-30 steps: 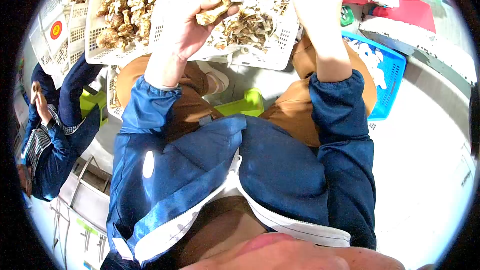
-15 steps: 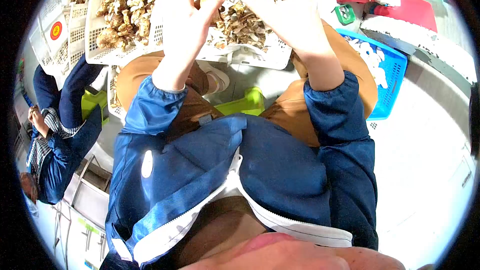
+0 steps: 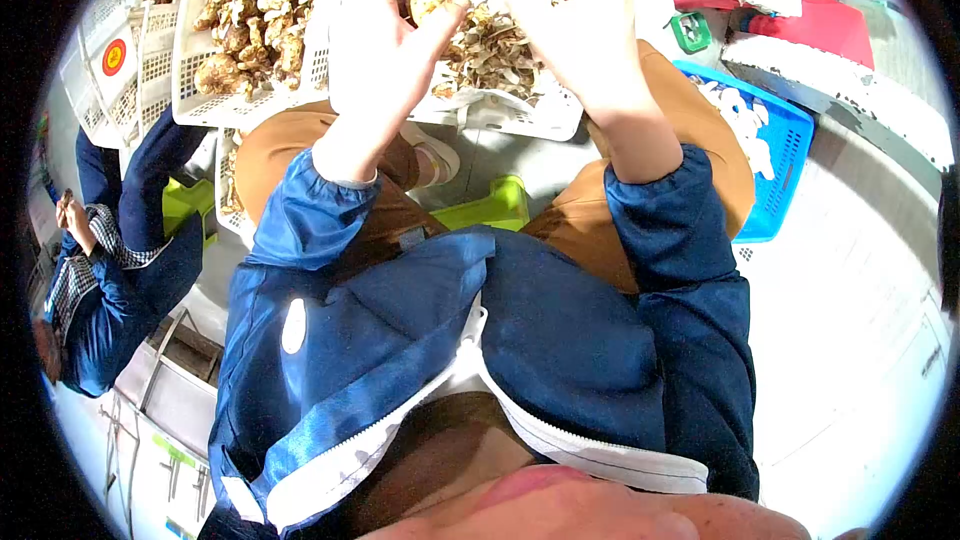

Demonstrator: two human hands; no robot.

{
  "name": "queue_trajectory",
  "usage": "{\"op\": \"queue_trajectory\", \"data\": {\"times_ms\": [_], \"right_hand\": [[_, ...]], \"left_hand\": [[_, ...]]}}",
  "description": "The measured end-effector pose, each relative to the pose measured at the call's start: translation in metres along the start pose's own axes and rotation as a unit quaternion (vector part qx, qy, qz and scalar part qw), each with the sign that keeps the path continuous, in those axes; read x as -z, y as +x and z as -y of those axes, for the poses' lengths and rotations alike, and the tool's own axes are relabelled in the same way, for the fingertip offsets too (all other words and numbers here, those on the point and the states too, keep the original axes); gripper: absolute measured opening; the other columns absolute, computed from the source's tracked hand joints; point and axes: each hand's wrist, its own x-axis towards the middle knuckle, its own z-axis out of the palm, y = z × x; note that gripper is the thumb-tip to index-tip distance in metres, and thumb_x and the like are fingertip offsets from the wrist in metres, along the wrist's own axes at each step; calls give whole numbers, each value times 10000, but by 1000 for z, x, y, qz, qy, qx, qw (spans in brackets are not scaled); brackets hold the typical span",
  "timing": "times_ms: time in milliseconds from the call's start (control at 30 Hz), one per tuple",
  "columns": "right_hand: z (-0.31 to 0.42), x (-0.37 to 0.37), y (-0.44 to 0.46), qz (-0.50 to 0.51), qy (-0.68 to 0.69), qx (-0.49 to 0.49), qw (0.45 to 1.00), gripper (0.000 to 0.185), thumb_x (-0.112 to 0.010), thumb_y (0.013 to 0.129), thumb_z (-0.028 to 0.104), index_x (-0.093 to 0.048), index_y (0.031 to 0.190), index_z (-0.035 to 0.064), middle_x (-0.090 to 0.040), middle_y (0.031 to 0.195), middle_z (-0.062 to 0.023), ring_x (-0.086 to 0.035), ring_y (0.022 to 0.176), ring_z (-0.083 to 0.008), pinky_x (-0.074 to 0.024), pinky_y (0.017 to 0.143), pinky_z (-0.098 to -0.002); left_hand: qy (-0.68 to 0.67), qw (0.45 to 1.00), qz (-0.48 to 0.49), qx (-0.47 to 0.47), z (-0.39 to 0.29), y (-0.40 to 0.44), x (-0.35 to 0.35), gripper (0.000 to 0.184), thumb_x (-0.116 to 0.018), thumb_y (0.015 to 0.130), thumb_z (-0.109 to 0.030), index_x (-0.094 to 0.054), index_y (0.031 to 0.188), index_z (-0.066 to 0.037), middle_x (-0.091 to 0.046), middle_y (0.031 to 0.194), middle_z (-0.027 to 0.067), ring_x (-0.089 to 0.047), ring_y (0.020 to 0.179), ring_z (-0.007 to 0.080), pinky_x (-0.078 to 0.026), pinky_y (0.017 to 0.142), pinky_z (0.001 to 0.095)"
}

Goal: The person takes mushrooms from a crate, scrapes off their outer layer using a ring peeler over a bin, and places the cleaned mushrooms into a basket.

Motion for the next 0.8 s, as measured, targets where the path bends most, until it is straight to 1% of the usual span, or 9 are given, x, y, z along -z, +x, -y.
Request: {"op": "queue_trajectory", "data": {"times_ms": [100, 133, 233, 300, 433, 567, 600, 667, 800], "right_hand": [[-1, 7, 6, 48, 180, -199, 962, 64, -688, 895, 63, -691, 924, 6, -672, 795, -39, -641, 747, -131, -493, 644, -282], [-3, 13, 7, 56, 217, -213, 951, 58, -683, 914, 65, -688, 897, 10, -657, 780, 6, -602, 726, -79, -472, 628, -248], [-7, 13, 9, 19, 308, -272, 911, 73, -693, 909, 72, -677, 863, 17, -651, 771, 11, -585, 699, -75, -460, 619, -244], [-28, 14, 7, 19, 76, -176, 981, 68, -696, 866, 53, -656, 851, 1, -669, 809, -61, -620, 715, -183, -485, 669, -299], [-33, 12, 7, -46, -137, 17, 989, 80, -696, 805, 31, -649, 853, -13, -662, 902, -152, -629, 801, -313, -503, 743, -366], [-32, 10, 13, -54, -63, 154, 984, 94, -718, 787, 47, -651, 834, 1, -620, 950, -167, -613, 881, -318, -493, 767, -386], [-21, 12, 13, -23, -52, 114, 992, 100, -725, 786, 53, -650, 829, 4, -606, 943, -160, -609, 890, -312, -489, 772, -385], [11, 18, 8, 37, -30, 31, 998, 113, -739, 784, 63, -647, 820, 9, -579, 930, -147, -601, 908, -299, -481, 784, -383], [13, 17, 8, 69, -13, 38, 997, 107, -750, 805, 71, -663, 832, 14, -601, 956, -140, -622, 918, -285, -502, 791, -373]], "left_hand": [[-127, 989, 51, 54, -2, 4, 3, 399, -734, 889, -315, -588, 1134, -35, -644, 912, 92, -656, 759, 191, -523, 715, 334], [-223, 969, 72, 82, -4, 6, 3, 363, -717, 906, -279, -589, 1133, -26, -640, 920, 91, -656, 765, 192, -526, 711, 325], [-450, 872, 127, 149, -8, 7, 3, 274, -666, 949, -196, -591, 1131, -5, -632, 952, 94, -655, 787, 197, -535, 698, 305], [-529, 814, 162, 175, -11, 6, 4, 245, -634, 965, -174, -590, 1129, 2, -633, 983, 106, -655, 807, 208, -540, 687, 301], [-565, 787, 166, 185, -33, 7, 16, 245, -586, 964, -117, -575, 1171, 13, -631, 1020, 118, -656, 807, 217, -544, 697, 318], [-369, 922, 78, 85, -12, 9, 9, 219, -625, 959, -131, -602, 1138, -7, -644, 1014, 95, -645, 860, 164, -538, 775, 289], [-422, 894, 74, 129, -9, 6, 6, 228, -656, 948, -128, -601, 1135, -11, -647, 1010, 71, -635, 907, 131, -529, 804, 273], [-333, 936, 55, 98, -11, 5, 4, 267, -632, 939, -112, -593, 1187, -20, -650, 1077, 86, -648, 907, 154, -530, 749, 297], [-333, 939, 22, 79, -5, 5, -4, 281, -647, 923, -85, -585, 1187, -15, -652, 1104, 89, -650, 918, 149, -528, 749, 283]]}}
